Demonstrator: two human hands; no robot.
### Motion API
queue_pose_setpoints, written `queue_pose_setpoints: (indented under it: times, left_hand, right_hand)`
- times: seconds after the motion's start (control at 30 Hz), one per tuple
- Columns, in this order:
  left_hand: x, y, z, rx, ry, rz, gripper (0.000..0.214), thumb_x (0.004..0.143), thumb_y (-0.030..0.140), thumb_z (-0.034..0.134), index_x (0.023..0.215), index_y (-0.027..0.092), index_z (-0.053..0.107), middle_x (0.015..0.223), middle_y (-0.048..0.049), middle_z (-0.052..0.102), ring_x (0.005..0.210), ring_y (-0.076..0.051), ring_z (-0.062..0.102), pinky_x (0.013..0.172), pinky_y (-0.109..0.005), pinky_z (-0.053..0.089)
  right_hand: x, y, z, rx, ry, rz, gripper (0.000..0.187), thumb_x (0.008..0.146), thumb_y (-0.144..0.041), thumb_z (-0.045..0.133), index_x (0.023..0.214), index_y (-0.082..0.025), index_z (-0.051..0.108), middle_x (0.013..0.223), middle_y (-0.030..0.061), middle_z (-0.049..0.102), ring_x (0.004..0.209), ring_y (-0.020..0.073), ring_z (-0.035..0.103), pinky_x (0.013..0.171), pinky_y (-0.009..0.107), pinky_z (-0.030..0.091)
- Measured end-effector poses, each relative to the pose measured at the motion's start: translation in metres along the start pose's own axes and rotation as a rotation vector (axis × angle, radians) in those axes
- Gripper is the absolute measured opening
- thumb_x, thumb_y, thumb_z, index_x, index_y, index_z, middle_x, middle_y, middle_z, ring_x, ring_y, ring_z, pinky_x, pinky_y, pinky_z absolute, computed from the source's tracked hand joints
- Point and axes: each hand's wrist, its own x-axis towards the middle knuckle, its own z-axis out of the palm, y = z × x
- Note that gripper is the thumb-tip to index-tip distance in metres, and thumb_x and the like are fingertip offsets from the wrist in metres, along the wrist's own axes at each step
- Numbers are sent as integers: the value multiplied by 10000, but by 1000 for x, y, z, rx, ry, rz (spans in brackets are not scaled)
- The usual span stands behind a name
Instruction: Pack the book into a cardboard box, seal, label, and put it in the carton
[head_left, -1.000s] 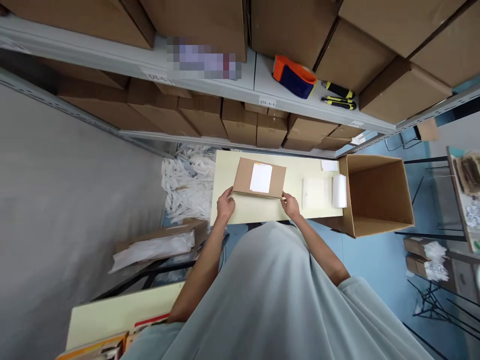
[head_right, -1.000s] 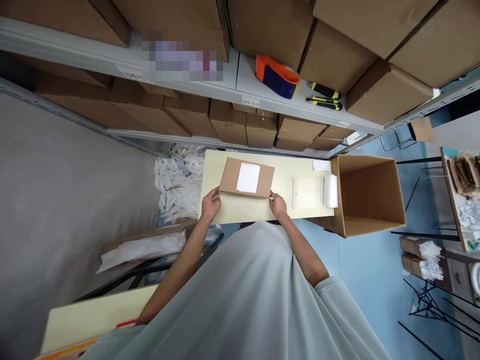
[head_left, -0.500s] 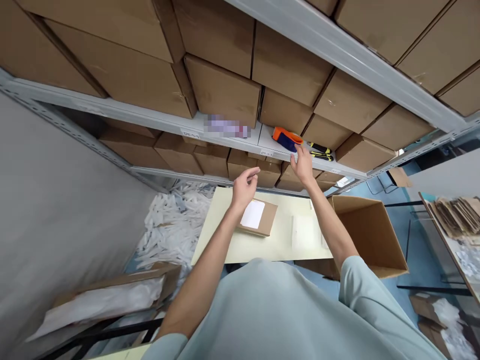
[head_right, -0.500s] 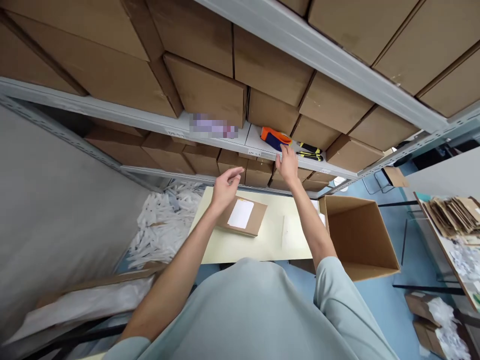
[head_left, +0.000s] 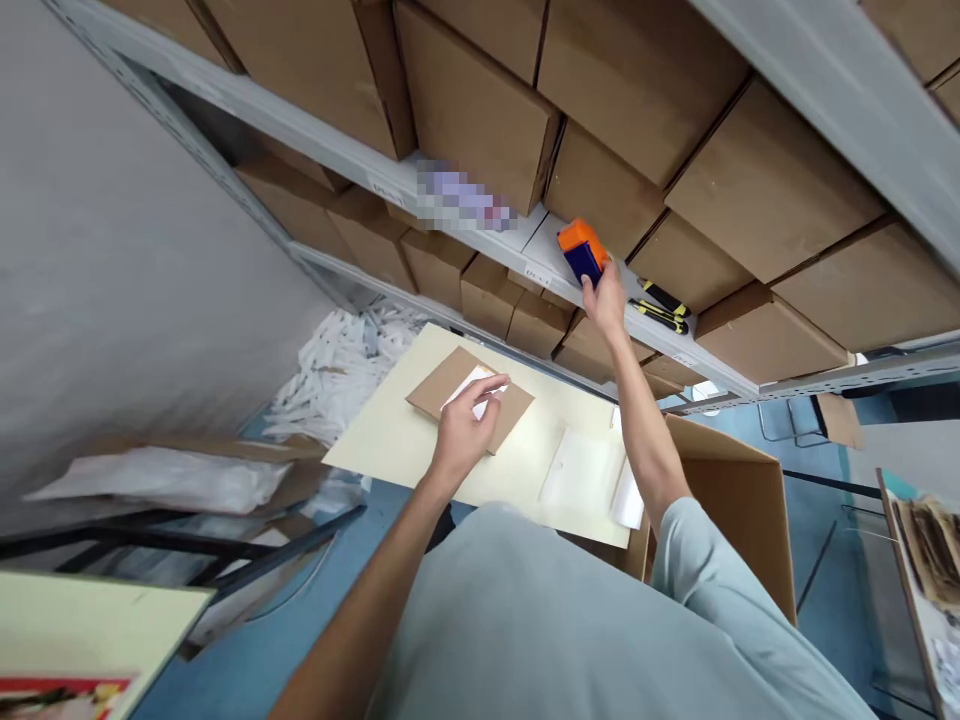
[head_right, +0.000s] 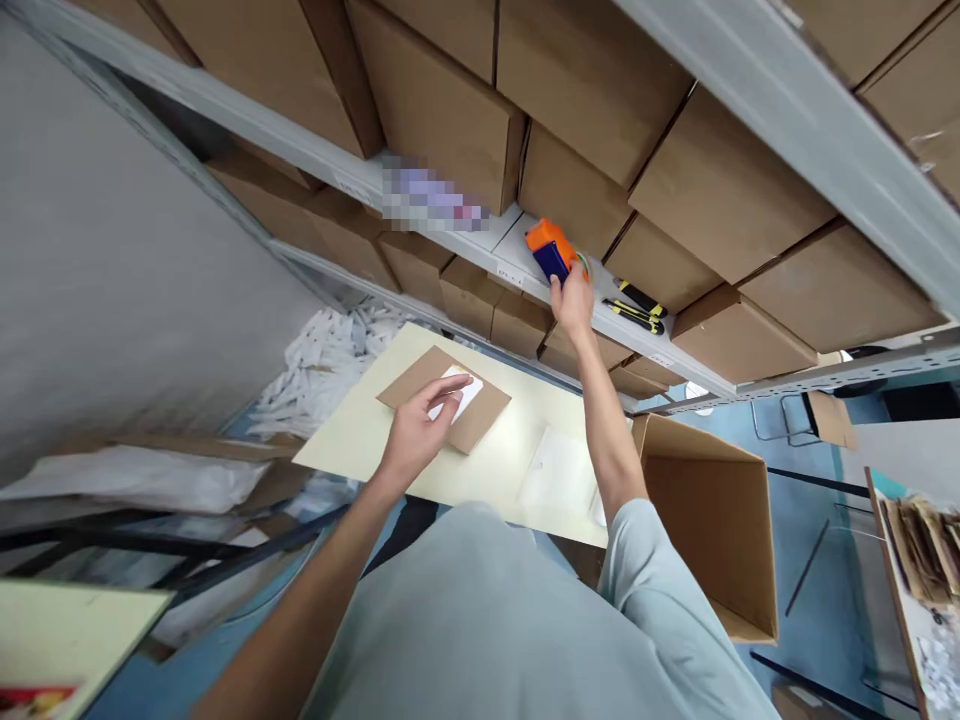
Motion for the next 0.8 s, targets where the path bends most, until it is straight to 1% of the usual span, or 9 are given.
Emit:
queue_pose_setpoints:
  times: [0.07, 0.13, 0.23, 0.33, 0.4, 0.5, 0.67, 0.73, 0.8]
  left_hand:
    - [-23, -5, 11, -4, 48, -11, 308, 1048, 346, 611, 1274, 258, 801, 1328, -91, 819, 1280, -294, 773, 1162, -472, 626]
    - [-47, -5, 23, 32, 104, 9, 305, 1069, 355, 608, 1302, 265, 782, 1330, -95, 802, 1258, -288, 773, 1138, -470, 637]
    - [-81, -6, 38, 121, 168, 40, 271, 1085, 400, 632, 1287, 277, 764, 1281, -110, 765, 1215, -282, 761, 1105, -464, 643]
    - [-110, -13, 43, 164, 210, 9, 265, 1066, 448, 690, 1264, 277, 725, 1219, -114, 730, 1152, -274, 750, 1047, -452, 653]
    - [-125, -15, 38, 167, 218, -13, 264, 1053, 450, 718, 1246, 271, 700, 1180, -104, 727, 1089, -259, 748, 1003, -440, 659]
    - [-142, -11, 25, 185, 175, -7, 205, 1066, 427, 706, 1197, 268, 707, 1142, -82, 744, 1030, -236, 744, 971, -414, 658]
    - [-163, 2, 5, 226, 89, 36, 196, 1092, 408, 672, 1187, 252, 746, 1155, -67, 779, 1001, -213, 748, 942, -377, 657]
    - [-167, 7, -3, 236, 73, 44, 198, 1080, 406, 689, 1181, 251, 757, 1133, -62, 785, 974, -208, 747, 915, -366, 657]
    - [-166, 13, -12, 237, 109, 64, 244, 1061, 410, 709, 1239, 249, 754, 1167, -68, 781, 972, -208, 742, 882, -362, 652]
  right_hand:
    - [-62, 5, 12, 318, -7, -70, 522, 1133, -524, 499, 1514, -168, 507, 1422, 201, 721, 1355, 364, 693, 1205, 572, 551]
    - [-139, 4, 29, 623, -104, -66, 571, 1098, -672, 533, 1446, -220, 557, 1370, 157, 754, 1324, 327, 715, 1198, 521, 576]
    - [-246, -6, 51, 909, -297, 101, 595, 1025, -740, 643, 1355, -247, 603, 1340, 135, 781, 1288, 314, 750, 1170, 493, 616]
    - [-308, -14, 57, 1012, -388, 234, 590, 981, -752, 708, 1295, -263, 611, 1325, 124, 791, 1269, 311, 765, 1174, 503, 624]
    - [-326, -18, 53, 1032, -405, 246, 591, 969, -755, 730, 1285, -270, 612, 1331, 120, 784, 1279, 306, 760, 1189, 496, 613]
    - [-337, -24, 39, 1054, -451, 204, 604, 975, -757, 735, 1313, -267, 631, 1340, 118, 784, 1287, 296, 754, 1196, 474, 601]
    - [-352, -37, 21, 1129, -657, 152, 636, 1026, -762, 674, 1376, -231, 691, 1391, 124, 799, 1316, 305, 752, 1212, 499, 582]
    - [-358, -38, 21, 1087, -647, 151, 657, 1013, -791, 675, 1337, -221, 719, 1351, 122, 817, 1273, 305, 770, 1184, 492, 598]
    - [-362, -34, 21, 999, -632, 118, 670, 999, -797, 695, 1333, -216, 724, 1327, 118, 824, 1243, 303, 778, 1150, 477, 615]
